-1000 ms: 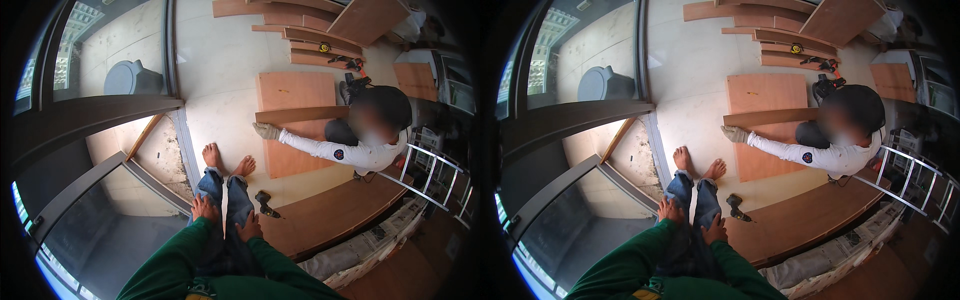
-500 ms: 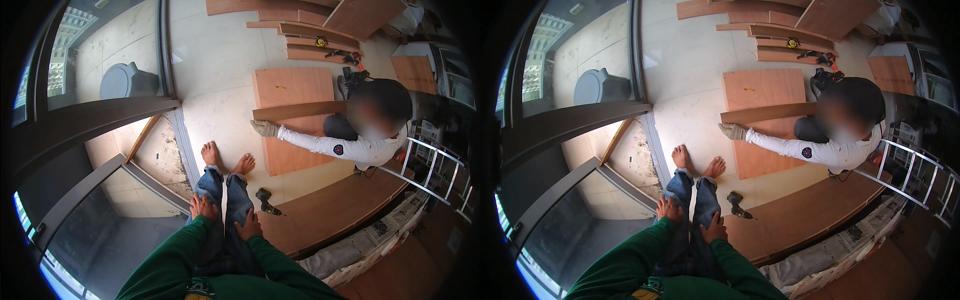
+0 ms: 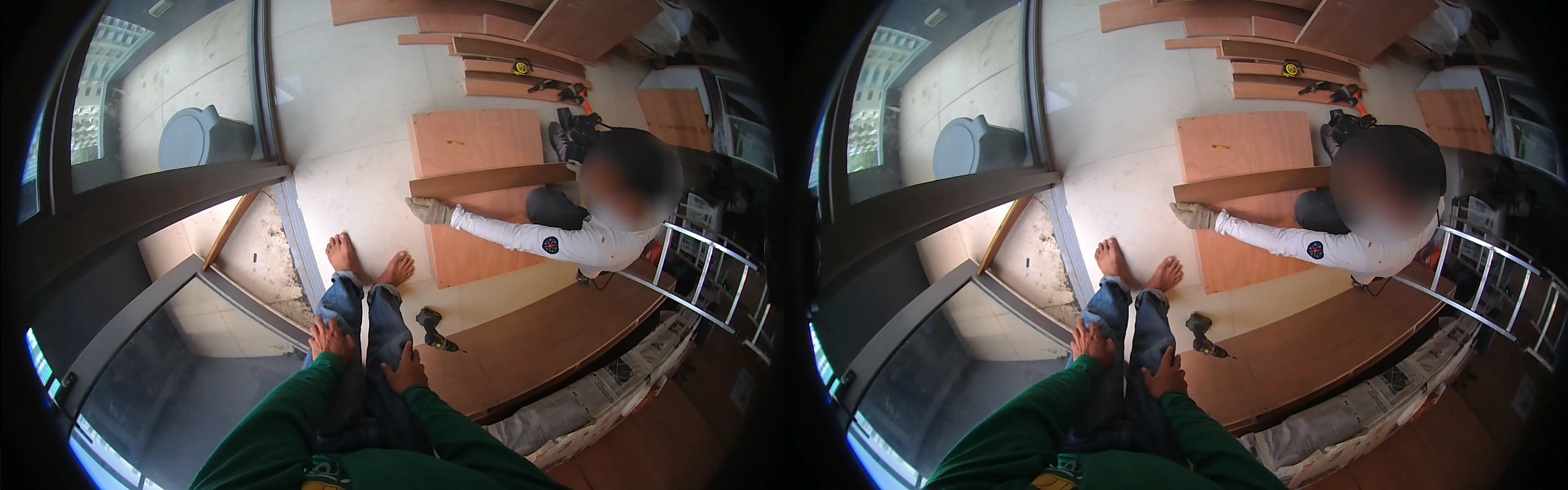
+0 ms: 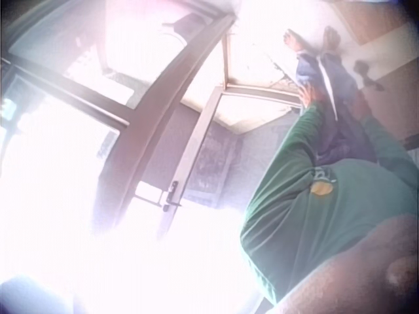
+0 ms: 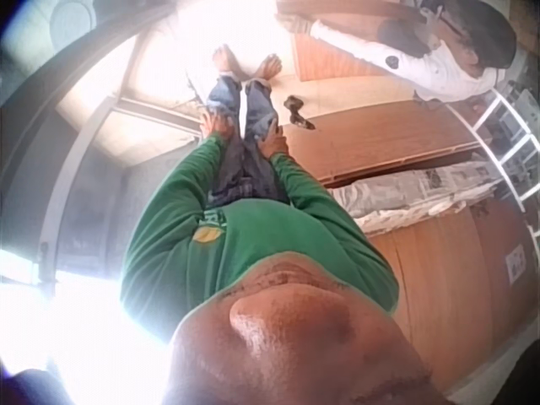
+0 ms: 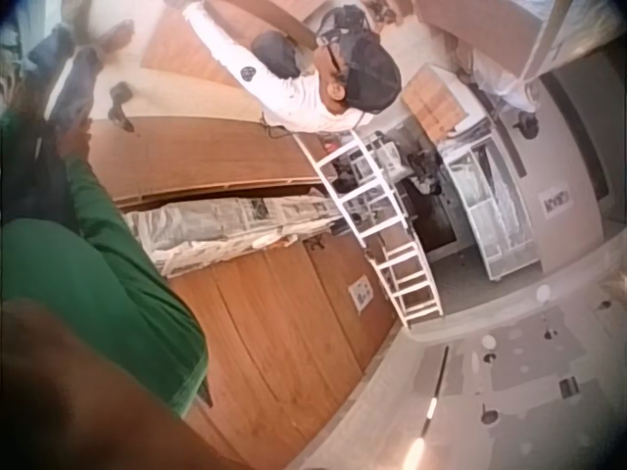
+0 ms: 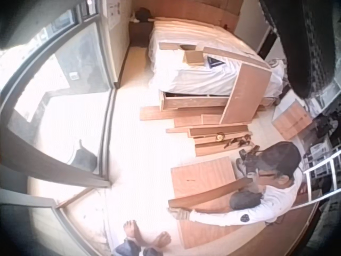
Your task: The person assembles a wooden cabinet with a colleague. They position wooden panels, use a speed square and pencil to mark measurements, and use a power drill to fasten the pieces together.
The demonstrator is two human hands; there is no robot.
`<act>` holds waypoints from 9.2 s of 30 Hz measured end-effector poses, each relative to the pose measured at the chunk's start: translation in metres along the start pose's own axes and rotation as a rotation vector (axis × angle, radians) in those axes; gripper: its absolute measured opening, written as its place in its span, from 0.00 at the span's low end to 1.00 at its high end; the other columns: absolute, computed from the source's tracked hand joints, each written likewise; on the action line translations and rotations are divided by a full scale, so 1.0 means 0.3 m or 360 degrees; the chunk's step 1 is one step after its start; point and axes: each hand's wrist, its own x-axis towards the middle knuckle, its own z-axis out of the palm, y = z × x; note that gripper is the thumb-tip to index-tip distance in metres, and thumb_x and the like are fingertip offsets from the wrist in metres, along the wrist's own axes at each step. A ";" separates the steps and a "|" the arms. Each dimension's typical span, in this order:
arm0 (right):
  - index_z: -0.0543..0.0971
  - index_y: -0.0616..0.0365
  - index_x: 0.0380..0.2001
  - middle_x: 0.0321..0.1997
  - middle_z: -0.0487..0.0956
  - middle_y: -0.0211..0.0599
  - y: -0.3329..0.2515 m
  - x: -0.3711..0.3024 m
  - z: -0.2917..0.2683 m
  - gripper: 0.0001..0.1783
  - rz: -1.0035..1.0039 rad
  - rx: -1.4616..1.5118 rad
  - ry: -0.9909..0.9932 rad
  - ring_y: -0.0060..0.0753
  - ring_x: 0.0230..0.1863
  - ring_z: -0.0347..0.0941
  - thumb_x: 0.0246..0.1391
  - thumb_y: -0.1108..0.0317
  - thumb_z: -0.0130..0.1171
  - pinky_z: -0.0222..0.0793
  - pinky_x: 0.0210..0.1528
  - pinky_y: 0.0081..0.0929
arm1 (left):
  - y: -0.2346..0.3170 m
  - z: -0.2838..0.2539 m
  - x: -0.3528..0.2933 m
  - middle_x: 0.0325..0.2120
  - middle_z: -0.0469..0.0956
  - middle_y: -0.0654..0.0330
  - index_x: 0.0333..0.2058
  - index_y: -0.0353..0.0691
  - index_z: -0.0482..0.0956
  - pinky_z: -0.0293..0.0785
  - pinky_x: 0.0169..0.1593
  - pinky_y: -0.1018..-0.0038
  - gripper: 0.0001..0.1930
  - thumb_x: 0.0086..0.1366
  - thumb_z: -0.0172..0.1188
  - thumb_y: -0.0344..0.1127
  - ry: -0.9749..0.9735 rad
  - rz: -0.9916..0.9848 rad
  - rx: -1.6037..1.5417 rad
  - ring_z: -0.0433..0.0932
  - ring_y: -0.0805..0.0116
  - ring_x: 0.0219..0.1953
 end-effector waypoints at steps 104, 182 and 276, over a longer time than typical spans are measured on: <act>0.79 0.62 0.50 0.38 0.82 0.32 0.310 1.159 -1.685 0.19 -0.0567 0.2045 0.1271 0.24 0.36 0.78 0.55 0.71 0.68 0.72 0.37 0.21 | 0.296 -0.189 0.180 0.68 0.62 0.49 0.57 0.45 0.72 0.60 0.66 0.44 0.29 0.59 0.67 0.47 -0.0109 -0.0194 -0.0018 0.60 0.43 0.69; 0.85 0.63 0.42 0.49 0.82 0.60 0.117 1.585 -2.025 0.12 -0.0266 -0.1174 0.1073 0.60 0.53 0.80 0.55 0.76 0.60 0.78 0.56 0.49 | 1.863 0.169 0.936 0.79 0.41 0.68 0.76 0.46 0.49 0.30 0.71 0.24 0.37 0.74 0.40 0.56 -0.0343 0.1088 0.0058 0.39 0.66 0.80; 0.74 0.55 0.46 0.45 0.81 0.56 -0.031 0.068 0.447 0.12 -0.0271 0.1199 0.1474 0.68 0.46 0.77 0.68 0.59 0.52 0.74 0.47 0.57 | -0.167 0.047 0.169 0.73 0.52 0.37 0.62 0.40 0.70 0.51 0.69 0.36 0.34 0.57 0.61 0.49 0.0172 0.0668 0.0650 0.57 0.37 0.71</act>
